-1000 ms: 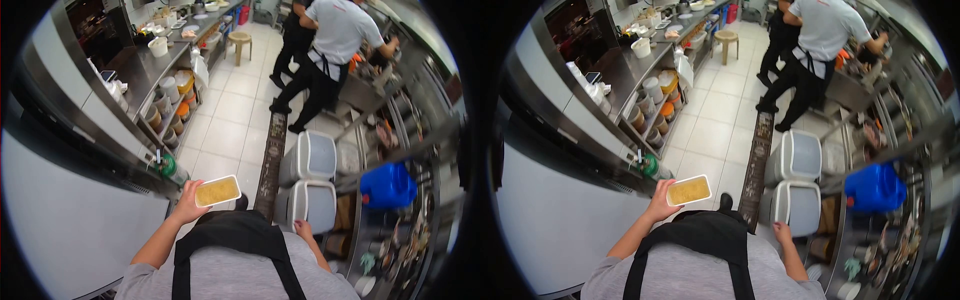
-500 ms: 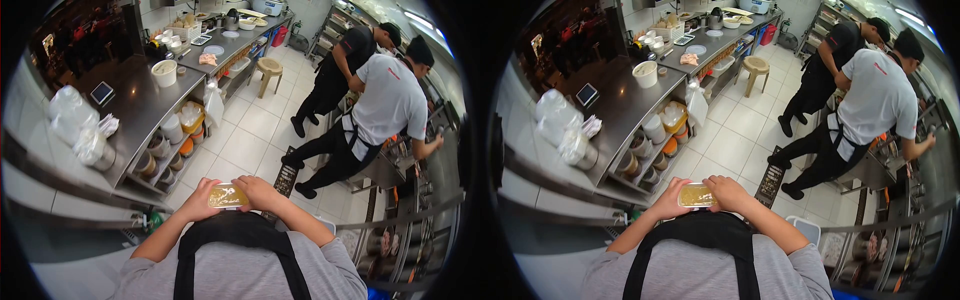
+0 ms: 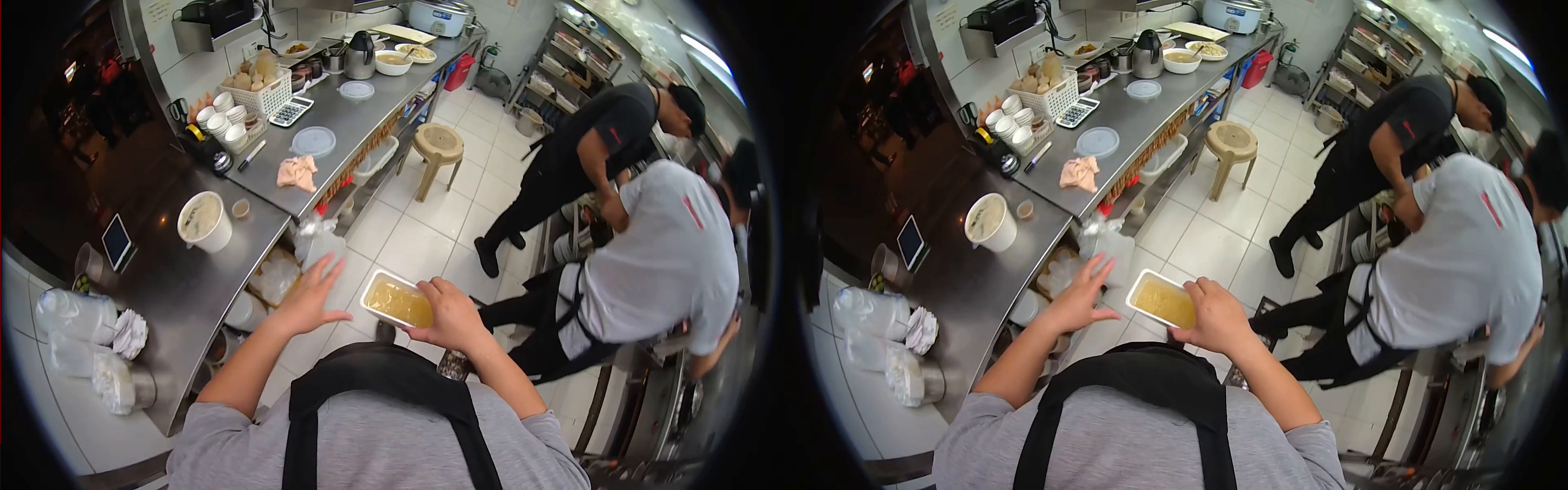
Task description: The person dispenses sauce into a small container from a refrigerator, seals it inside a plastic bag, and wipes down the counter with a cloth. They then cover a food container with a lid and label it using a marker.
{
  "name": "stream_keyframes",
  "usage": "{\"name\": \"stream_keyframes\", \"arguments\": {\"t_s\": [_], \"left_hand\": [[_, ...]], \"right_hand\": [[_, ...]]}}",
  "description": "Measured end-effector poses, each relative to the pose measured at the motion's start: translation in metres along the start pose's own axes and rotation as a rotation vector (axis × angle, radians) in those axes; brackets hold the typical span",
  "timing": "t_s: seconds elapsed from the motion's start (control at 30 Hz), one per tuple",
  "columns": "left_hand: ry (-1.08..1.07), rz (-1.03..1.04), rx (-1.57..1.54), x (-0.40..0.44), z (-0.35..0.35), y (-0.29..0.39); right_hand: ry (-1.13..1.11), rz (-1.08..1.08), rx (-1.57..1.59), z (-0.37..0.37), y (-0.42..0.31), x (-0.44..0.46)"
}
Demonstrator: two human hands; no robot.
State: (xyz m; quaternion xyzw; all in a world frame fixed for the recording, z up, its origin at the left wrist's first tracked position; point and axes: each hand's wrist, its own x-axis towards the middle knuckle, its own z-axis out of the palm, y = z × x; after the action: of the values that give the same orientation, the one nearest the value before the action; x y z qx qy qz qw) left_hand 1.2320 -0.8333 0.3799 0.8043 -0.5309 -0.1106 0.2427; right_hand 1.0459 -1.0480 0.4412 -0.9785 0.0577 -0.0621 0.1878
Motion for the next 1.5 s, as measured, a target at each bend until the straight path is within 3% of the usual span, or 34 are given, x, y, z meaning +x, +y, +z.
{"name": "stream_keyframes", "arguments": {"t_s": [0.07, 0.13, 0.27, 0.37, 0.63, 0.73, 0.87, 1.07, 1.13, 1.2, 1.23, 1.3, 1.47, 1.5], "left_hand": [[0.031, -0.116, -0.011, 0.029, 0.014, -0.038], [0.013, -0.380, 0.175, 0.041, 0.026, -0.060], [0.011, -0.496, 0.106, 0.072, 0.025, -0.073], [0.331, -0.505, 0.057, 0.103, 0.020, -0.089], [0.769, -0.711, 0.148, 0.210, 0.005, -0.177], [0.679, -0.843, 0.078, 0.241, 0.002, -0.221], [0.727, -0.874, 0.085, 0.263, -0.006, -0.240], [0.930, -1.034, 0.128, 0.285, 0.002, -0.221], [0.925, -1.185, 0.095, 0.298, 0.013, -0.207], [1.050, -1.263, 0.208, 0.323, 0.017, -0.187], [1.010, -1.339, 0.196, 0.332, 0.022, -0.178], [1.089, -1.429, 0.211, 0.350, 0.031, -0.161], [1.151, -1.786, 0.411, 0.380, 0.070, -0.110], [1.162, -1.858, 0.397, 0.387, 0.077, -0.099]], "right_hand": [[-0.016, 0.010, -0.028, -0.014, 0.036, 0.044], [-0.039, -0.005, -0.025, -0.027, 0.069, 0.088], [-0.057, -0.099, -0.043, -0.052, 0.129, 0.187], [-0.022, -0.209, -0.067, -0.069, 0.161, 0.266], [-0.037, -0.308, -0.193, -0.108, 0.192, 0.485], [-0.031, -0.304, -0.251, -0.109, 0.196, 0.568], [-0.019, -0.332, -0.350, -0.105, 0.202, 0.681], [-0.014, -0.278, -0.445, -0.094, 0.213, 0.839], [-0.152, -0.248, -0.469, -0.090, 0.218, 0.892], [0.154, -0.417, -0.478, -0.056, 0.247, 0.957], [0.109, -0.454, -0.304, -0.033, 0.265, 0.998], [0.141, -0.613, -0.243, -0.023, 0.274, 1.047], [0.395, -0.915, -0.427, 0.004, 0.288, 1.131], [0.322, -0.850, -0.445, 0.013, 0.293, 1.156]]}}
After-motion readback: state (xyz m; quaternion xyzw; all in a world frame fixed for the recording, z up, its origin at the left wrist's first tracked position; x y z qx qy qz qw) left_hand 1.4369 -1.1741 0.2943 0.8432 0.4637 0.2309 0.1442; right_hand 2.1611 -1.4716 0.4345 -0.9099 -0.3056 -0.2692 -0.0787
